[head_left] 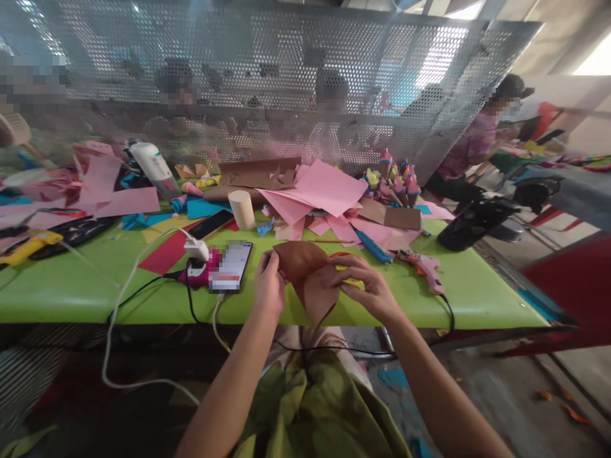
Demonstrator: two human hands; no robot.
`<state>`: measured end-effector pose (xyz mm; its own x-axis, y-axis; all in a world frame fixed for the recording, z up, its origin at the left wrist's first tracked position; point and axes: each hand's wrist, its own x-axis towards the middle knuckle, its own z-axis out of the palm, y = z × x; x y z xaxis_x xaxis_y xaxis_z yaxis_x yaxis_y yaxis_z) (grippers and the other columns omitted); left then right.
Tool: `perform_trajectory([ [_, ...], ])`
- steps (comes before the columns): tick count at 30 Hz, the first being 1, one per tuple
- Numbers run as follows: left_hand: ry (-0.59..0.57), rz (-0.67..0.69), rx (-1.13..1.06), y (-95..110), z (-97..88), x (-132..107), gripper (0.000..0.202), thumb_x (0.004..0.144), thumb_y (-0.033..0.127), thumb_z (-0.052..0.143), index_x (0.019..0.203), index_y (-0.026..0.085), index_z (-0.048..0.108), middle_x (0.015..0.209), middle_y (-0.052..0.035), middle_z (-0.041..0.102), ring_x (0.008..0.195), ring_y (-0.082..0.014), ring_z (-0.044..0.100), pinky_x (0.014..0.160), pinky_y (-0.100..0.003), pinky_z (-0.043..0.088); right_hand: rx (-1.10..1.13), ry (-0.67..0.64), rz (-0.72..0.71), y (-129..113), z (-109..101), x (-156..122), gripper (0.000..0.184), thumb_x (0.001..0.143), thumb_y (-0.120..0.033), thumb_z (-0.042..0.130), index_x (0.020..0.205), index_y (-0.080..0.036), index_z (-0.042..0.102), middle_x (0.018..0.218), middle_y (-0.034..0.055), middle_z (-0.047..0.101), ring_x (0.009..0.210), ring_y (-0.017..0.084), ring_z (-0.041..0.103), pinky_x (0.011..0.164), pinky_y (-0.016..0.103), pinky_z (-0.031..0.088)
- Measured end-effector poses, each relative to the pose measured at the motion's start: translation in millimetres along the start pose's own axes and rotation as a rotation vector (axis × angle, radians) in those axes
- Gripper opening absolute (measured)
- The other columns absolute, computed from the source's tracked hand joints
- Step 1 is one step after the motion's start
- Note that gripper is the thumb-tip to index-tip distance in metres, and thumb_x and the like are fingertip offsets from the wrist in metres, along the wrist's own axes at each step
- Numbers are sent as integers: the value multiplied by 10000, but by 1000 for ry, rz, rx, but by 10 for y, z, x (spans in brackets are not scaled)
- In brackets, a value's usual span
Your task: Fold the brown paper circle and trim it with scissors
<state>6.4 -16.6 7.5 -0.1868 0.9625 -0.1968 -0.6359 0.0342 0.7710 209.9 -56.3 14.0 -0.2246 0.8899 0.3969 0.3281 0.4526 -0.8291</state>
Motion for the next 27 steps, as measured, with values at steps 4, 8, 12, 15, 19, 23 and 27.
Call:
perform_trajectory([
  [4, 30, 55, -28, -37, 50, 19, 457, 621, 479, 849, 810, 226, 518, 749, 48, 690, 682, -121, 650, 640, -229, 464, 60, 90, 108, 59, 48, -26, 245, 837, -451, 692, 763, -218, 706, 1144, 101, 723, 1097, 280, 640, 977, 418, 490],
  [8, 55, 62, -88, -62, 103, 16, 450, 619, 453, 862, 783, 225, 510, 698, 66, 658, 680, -110, 634, 690, -230, 477, 225, 216, 267, 139, 184, 39, 405, 689, -466, 830, 975, -223, 676, 1016, 62, 717, 855, 208, 664, 779, 339, 538],
  [12, 39, 60, -45, -77, 105, -31, 465, 617, 498, 866, 775, 220, 528, 693, 61, 660, 676, -114, 635, 678, -231, 482, 435, 120, 368, 155, 268, 81, 331, 693, -470, 803, 876, -207, 719, 855, 36, 745, 779, 200, 662, 742, 324, 529],
  [15, -63, -18, 34, -109, 61, -113, 492, 572, 512, 903, 841, 220, 612, 784, 20, 728, 747, -155, 683, 688, -259, 502, 468, 217, 397, 155, 288, 91, 276, 653, -451, 811, 730, -216, 689, 720, 3, 711, 676, 181, 615, 668, 304, 500],
  [19, -178, -139, 169, -148, -18, -208, 566, 501, 482, 947, 918, 172, 721, 876, -69, 786, 869, -245, 732, 817, -354, 545, 472, 258, 405, 142, 286, 95, 255, 652, -435, 802, 714, -217, 685, 715, 4, 704, 665, 176, 596, 645, 292, 480],
  [23, -178, -178, 186, -142, -49, -238, 547, 478, 450, 957, 882, 144, 751, 857, -86, 798, 885, -255, 744, 868, -369, 550, 470, 241, 378, 118, 288, 83, 248, 665, -431, 798, 701, -218, 675, 701, -11, 675, 681, 165, 589, 669, 284, 474],
  [27, -157, -185, 161, -141, -47, -273, 534, 463, 427, 962, 872, 152, 757, 853, -83, 805, 851, -248, 749, 839, -359, 555, 487, 268, 374, 117, 291, 68, 263, 661, -458, 803, 709, -218, 708, 717, -5, 696, 694, 165, 596, 690, 284, 474],
])
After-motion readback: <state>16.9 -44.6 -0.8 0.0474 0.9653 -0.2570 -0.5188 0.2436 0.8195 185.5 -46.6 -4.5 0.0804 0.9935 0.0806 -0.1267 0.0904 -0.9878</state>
